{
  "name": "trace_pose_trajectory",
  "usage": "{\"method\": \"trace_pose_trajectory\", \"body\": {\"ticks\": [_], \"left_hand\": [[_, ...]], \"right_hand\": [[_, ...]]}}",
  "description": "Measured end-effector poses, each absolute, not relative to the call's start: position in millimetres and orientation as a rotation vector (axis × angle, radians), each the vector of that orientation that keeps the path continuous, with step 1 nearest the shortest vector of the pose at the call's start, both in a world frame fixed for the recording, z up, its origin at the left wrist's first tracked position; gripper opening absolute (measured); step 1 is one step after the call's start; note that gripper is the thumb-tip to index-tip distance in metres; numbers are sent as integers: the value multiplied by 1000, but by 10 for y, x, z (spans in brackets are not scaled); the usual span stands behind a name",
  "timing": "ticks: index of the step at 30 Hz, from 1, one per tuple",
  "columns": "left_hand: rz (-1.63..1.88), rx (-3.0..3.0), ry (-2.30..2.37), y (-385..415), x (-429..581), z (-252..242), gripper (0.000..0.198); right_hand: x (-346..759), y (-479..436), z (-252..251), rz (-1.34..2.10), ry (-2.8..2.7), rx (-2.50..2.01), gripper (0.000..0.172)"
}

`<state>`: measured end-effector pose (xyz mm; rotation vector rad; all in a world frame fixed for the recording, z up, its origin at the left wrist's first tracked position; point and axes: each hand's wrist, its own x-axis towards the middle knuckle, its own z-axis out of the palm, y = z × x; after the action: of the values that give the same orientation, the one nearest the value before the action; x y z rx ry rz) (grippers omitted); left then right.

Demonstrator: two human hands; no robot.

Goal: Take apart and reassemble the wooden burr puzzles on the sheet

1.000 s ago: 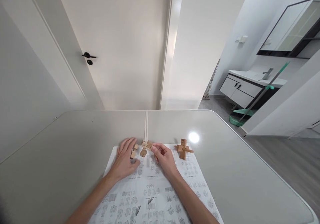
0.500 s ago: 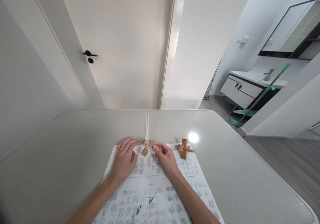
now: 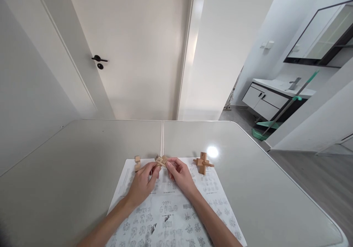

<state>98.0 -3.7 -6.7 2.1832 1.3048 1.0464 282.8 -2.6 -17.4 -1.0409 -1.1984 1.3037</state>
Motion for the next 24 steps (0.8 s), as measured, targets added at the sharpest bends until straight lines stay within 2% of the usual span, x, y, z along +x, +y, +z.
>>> {"method": "trace_pose_trajectory", "body": {"ticks": [8, 17, 24], "left_hand": [[1044, 2240, 1342, -15, 967, -104, 23], [1092, 2445, 1370, 25, 941, -117, 25], [1073, 2453, 1411, 24, 945, -134, 29]], "right_hand": [[2850, -35, -142, 1336, -1291, -1060, 57], [2875, -66, -128, 1510, -1258, -920, 51], [2824, -94, -138, 1358, -1335, -1045, 51]]}}
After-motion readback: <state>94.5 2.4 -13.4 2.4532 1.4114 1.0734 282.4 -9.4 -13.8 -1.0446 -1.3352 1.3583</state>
